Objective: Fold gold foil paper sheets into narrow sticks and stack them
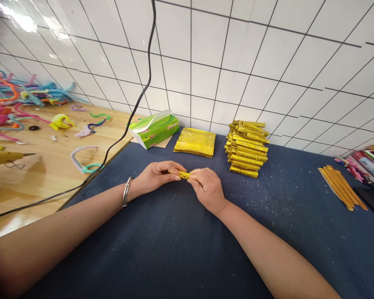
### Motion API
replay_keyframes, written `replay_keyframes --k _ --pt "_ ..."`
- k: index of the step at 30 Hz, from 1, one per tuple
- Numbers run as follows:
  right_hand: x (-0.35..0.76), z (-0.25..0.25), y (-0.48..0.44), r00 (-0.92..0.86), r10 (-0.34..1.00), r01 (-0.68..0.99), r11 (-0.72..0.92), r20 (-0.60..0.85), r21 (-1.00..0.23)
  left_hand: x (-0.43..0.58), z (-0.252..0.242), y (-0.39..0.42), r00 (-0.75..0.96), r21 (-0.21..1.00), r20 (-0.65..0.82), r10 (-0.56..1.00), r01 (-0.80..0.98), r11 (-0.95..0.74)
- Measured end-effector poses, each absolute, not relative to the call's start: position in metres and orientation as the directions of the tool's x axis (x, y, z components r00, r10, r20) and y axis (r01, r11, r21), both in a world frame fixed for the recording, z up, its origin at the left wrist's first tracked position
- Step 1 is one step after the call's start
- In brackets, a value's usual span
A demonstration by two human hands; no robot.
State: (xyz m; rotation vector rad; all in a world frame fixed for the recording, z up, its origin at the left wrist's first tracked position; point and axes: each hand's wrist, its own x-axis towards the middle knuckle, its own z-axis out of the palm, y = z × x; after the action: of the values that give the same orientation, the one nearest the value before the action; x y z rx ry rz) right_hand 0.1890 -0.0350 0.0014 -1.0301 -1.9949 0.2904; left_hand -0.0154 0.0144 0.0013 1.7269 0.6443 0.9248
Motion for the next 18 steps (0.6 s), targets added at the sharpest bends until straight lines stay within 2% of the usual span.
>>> replay_keyframes --k 7,12,18 --pt "0.1893 0.0033 -0.033 -0.238 0.792 0.525 0.592 0.563 -0.611 -0.0099 0.0008 0.0129 0.551 0.946 0.285 0.785 -0.027 -0.324" --pt "0.1896 0.0044 -0.031 -0.274 0.807 0.583 0.572 0.523 -0.577 -0.0117 -0.0028 0.0139 0.546 0.913 0.315 0.776 0.051 -0.406" --pt "0.1875 -0.0009 -0.0317 -0.319 0.805 0.621 0.576 0.5 -0.532 -0.0098 -0.0016 0.0116 0.598 0.893 0.326 0.732 0.06 -0.446"
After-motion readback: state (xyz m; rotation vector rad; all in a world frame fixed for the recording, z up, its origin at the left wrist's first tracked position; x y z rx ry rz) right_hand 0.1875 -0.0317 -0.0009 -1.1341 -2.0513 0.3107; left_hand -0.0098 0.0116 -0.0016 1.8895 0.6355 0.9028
